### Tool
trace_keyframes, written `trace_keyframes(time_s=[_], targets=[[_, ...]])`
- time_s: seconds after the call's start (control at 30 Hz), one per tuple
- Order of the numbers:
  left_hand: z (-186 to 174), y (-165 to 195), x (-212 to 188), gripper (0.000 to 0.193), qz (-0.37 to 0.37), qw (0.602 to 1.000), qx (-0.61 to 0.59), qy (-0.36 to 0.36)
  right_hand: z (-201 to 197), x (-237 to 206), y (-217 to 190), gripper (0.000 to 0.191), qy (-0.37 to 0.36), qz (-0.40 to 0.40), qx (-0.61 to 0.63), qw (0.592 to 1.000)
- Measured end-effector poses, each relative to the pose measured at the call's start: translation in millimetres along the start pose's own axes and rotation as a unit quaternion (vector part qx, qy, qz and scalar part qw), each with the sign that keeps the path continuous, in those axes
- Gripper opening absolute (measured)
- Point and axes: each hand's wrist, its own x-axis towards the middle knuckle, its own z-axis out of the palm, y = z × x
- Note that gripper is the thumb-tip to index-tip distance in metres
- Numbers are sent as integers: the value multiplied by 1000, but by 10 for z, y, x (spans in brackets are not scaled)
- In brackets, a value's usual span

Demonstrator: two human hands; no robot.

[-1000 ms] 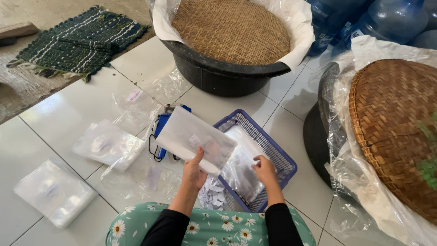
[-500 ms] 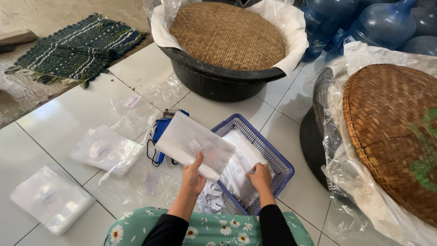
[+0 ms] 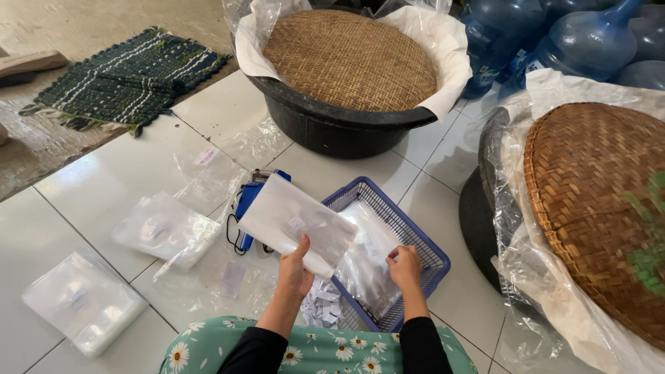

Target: The person sits on the floor and fills clear plastic bags with white folded items taken from a blue basket, pressing the contents flat. They then use a blue handheld bag sealer to seal each filled bag and set the sealed bags on the floor beside them.

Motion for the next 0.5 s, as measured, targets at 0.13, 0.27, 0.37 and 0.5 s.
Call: trace_keyframes(time_s=[0.13, 0.27, 0.37, 0.5], targets=[[-75, -72, 95, 50, -3, 1000, 12, -6, -106, 122, 205, 18, 27, 79, 101, 991], [-193, -254, 190, 48, -10, 1000, 24, -3, -316, 204, 479, 19, 50, 143, 421, 894], [-266, -421, 222, 48, -15, 999, 49, 7, -437, 218, 658, 30, 64, 134, 657, 739], [-327, -590, 212, 50, -91, 991, 99, -1, -429, 172, 834, 33, -51, 144, 920, 360]])
